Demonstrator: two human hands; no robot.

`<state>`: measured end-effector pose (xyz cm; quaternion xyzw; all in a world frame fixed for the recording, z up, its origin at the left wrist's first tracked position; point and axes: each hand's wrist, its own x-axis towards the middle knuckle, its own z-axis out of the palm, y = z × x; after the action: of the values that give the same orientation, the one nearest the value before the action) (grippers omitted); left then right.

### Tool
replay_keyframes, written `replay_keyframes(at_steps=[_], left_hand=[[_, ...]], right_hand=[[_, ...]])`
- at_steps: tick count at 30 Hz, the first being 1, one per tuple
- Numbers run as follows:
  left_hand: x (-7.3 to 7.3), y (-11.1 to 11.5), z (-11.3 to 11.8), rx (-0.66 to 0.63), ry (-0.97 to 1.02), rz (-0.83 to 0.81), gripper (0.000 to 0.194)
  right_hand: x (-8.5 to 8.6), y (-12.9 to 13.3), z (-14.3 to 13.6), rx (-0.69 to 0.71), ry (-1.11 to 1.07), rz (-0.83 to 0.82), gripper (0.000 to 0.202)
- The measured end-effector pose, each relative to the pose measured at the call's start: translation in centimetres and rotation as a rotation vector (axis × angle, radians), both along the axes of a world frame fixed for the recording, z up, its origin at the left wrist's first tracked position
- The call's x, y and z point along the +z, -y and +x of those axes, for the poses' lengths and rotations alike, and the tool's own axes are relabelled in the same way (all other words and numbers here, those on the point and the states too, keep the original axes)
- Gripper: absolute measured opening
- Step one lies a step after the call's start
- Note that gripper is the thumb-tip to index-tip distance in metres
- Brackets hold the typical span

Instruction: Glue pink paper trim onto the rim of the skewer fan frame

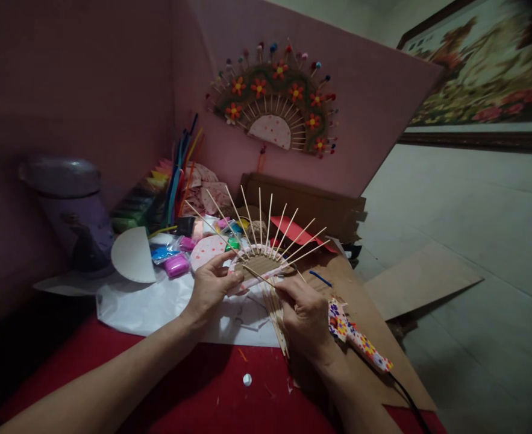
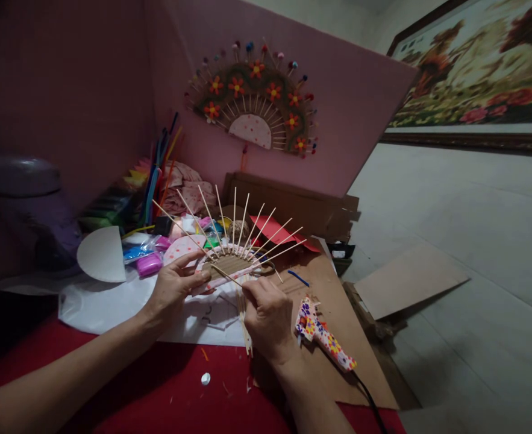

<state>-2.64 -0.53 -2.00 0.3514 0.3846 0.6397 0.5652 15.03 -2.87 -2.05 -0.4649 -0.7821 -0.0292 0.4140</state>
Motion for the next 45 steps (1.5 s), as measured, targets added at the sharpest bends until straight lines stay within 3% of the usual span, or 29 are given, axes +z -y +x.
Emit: replay_keyframes(at_steps=[37,45], left_hand=[[-0.18,-0.02,0.07,-0.007,0.011,-0.026,0.068],[-0.12,-0.17,0.04,0.029,-0.014,-0.045,0.07]], right_hand=[[0.02,0.17,0.05,-0.013,-0.014,0.034,0.025],[0.24,0.27,0.13,0.047,-0.073,0.014,0.015]])
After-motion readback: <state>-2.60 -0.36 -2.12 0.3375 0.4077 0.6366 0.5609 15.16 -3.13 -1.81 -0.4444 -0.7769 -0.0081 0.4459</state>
